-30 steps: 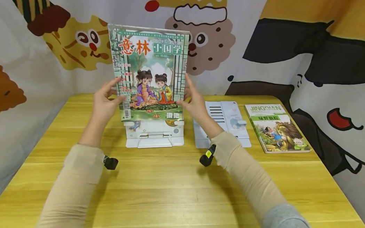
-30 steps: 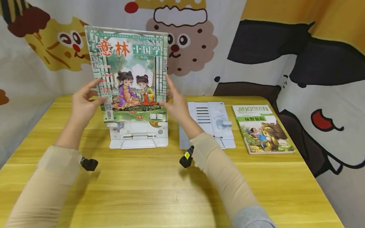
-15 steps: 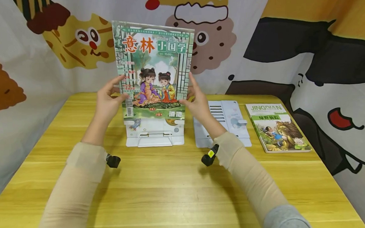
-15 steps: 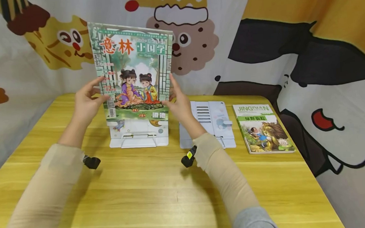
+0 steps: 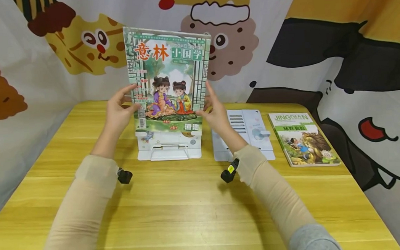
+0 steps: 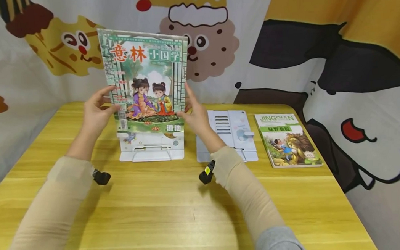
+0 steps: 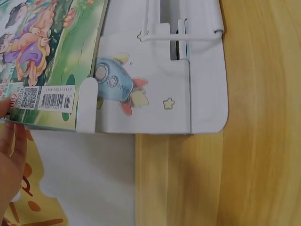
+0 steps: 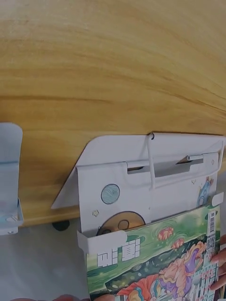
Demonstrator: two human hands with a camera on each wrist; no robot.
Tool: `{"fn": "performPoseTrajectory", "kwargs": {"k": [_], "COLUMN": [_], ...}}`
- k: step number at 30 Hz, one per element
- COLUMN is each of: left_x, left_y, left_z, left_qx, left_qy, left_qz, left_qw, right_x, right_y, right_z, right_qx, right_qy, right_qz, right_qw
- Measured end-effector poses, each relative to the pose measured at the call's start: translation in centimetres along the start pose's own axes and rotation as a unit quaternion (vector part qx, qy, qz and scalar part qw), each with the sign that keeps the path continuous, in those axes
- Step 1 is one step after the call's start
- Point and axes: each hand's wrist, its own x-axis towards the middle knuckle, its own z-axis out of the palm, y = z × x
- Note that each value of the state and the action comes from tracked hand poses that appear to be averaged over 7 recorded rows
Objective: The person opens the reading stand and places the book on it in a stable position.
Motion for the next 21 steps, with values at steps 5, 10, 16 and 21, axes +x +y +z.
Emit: {"fn": "performPoseTrajectory", "kwargs": {"k": [5,10,16,21], "left_x": [-0.1,-1.6,-2.8,-3.1], "left_y": [-0.3,-0.2,-2.0,-3.7], "left_z": [0.4,0.3,0.0,-0.3], "left_qx": [-0.005,-0.013,0.020,0.046], "left_qy": [-0.013,-0.023,-0.048,-0.076], "left_qz": [-0.008,-0.029,-0.049,-0.065], "left_qw": [0.9999,0.9992,0.9975,0.9939], "right_x": [-0.2,-0.7,-1.4,-2.0], "right_y": [0.8,1.5,2.0,2.4], "right_z": [0.2,0.5,1.0,1.3], "right_qx": [0.001,-0.022,-0.049,-0.044], "right_qy": [0.001,-0.027,-0.060,-0.076], "right_qz": [0.014,0.015,0.045,0.048], "right_qw": [0.9999,0.9993,0.9960,0.9949]}}
